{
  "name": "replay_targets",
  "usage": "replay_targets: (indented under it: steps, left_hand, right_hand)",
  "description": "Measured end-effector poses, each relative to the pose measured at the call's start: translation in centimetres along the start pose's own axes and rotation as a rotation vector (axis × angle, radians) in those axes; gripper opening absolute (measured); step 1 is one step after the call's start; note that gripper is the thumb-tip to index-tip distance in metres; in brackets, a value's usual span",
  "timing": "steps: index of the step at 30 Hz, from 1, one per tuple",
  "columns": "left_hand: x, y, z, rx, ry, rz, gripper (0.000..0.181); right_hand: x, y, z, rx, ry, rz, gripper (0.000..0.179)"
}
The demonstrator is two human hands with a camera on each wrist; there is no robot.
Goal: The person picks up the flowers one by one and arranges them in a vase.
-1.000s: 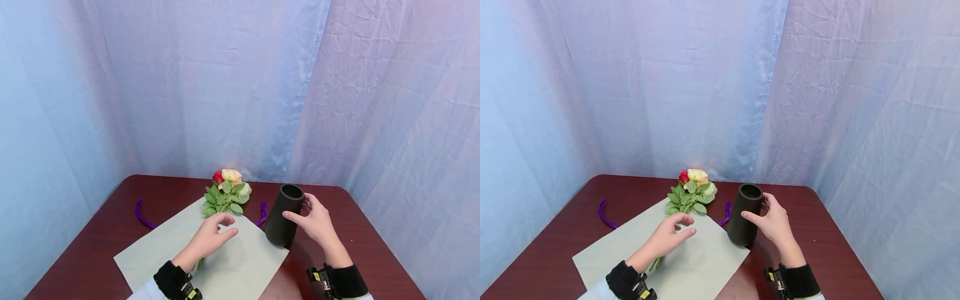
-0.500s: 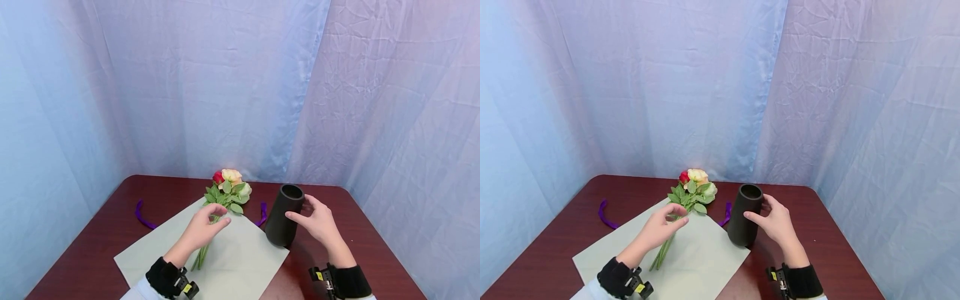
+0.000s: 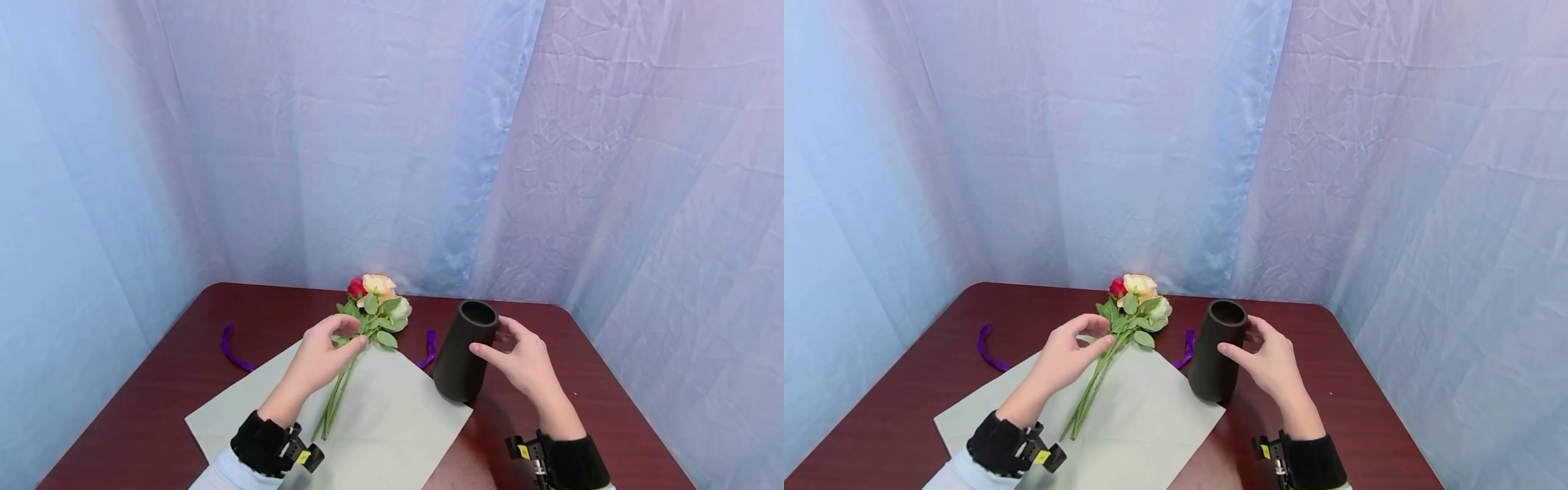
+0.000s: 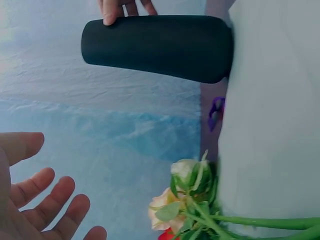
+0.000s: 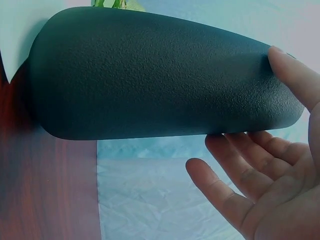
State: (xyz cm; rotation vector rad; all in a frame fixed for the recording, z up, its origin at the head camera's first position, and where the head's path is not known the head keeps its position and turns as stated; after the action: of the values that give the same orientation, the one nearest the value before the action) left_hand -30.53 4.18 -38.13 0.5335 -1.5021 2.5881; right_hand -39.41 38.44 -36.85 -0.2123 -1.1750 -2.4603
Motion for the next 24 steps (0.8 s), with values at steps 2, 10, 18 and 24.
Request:
replay_targets:
  steps: [2, 10, 18, 24]
  left_hand:
    - [0.2, -0.2, 0.4, 0.022, -0.017, 0.002, 0.031]
    - [1.0, 0.0, 0.6, 0.064, -0.047, 0.032, 0.032]
    - [2.1, 1.6, -0.3, 0.121, -0.018, 0.125, 0.033]
    - [3.3, 2.5, -0.6, 0.150, 0.012, 0.170, 0.030]
  right_hand:
    - [0.0, 0.0, 0.0, 0.004, 0.003, -0.002, 0.073]
    - [-0.1, 0.0, 0.0, 0.001, 0.014, -0.013, 0.073]
    - [-0.1, 0.0, -0.1, 0.006, 0.013, -0.008, 0.073]
    - [0.0, 0.0, 0.0, 0.001, 0.005, 0.002, 0.072]
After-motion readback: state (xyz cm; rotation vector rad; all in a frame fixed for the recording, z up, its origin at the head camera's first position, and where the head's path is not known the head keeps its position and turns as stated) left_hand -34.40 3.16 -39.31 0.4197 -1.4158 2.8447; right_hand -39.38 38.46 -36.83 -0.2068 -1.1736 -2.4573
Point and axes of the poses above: each hand's wrist, its own x-axis towards the middle knuckle, its own z-axis out of the back of the hand, y = z × x, the point moved 9 cm from there along x, towards the middle knuckle, and after that the axes turned 2 degrees about y, right-handed, at the moved point
